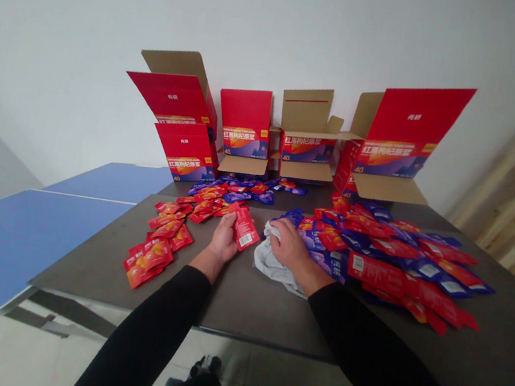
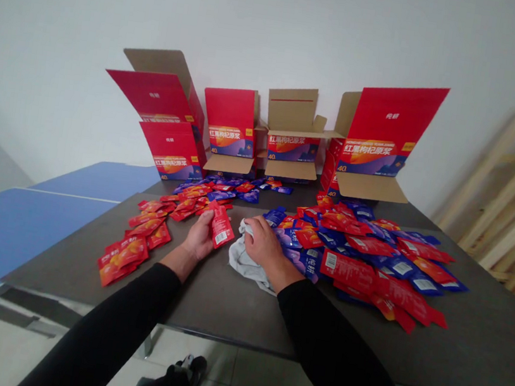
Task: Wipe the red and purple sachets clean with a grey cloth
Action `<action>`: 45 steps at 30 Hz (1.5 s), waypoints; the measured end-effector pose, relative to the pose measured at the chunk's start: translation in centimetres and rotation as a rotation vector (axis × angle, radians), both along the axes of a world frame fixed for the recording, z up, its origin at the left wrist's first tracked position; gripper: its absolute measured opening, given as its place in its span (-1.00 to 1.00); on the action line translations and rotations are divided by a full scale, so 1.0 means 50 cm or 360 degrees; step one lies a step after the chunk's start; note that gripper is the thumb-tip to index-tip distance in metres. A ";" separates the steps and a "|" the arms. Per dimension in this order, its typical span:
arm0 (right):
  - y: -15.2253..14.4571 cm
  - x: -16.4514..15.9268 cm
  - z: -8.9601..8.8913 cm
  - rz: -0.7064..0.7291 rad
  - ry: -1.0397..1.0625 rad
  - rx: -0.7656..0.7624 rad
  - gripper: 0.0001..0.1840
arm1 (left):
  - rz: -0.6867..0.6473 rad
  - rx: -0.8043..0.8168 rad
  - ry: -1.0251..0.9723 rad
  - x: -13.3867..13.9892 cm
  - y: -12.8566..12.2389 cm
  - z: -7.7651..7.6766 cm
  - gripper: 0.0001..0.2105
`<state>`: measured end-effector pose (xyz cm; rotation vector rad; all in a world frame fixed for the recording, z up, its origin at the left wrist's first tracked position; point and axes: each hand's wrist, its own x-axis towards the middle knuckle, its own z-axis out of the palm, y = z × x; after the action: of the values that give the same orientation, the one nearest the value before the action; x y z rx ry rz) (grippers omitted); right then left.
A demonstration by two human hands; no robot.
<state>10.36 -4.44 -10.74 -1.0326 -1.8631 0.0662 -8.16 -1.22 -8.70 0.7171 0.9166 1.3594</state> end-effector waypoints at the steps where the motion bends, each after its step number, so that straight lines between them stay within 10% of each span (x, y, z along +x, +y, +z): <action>1: -0.002 -0.001 0.001 0.0054 -0.0010 0.0027 -0.60 | -0.0058 -0.0061 0.0033 0.000 0.003 0.000 -0.74; 23: -0.036 -0.012 0.023 0.0492 -0.0554 0.0062 -0.61 | -0.0795 -0.0016 0.0042 0.006 -0.021 0.024 -0.45; 45: 0.012 0.019 -0.005 -0.0249 -0.0068 0.0146 -0.67 | -0.1105 -0.0301 -0.0295 0.023 -0.041 0.011 -0.63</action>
<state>11.32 -3.82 -10.97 -1.1193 -1.7999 -0.1332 -6.99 -3.29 -8.13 0.6646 0.5570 0.6981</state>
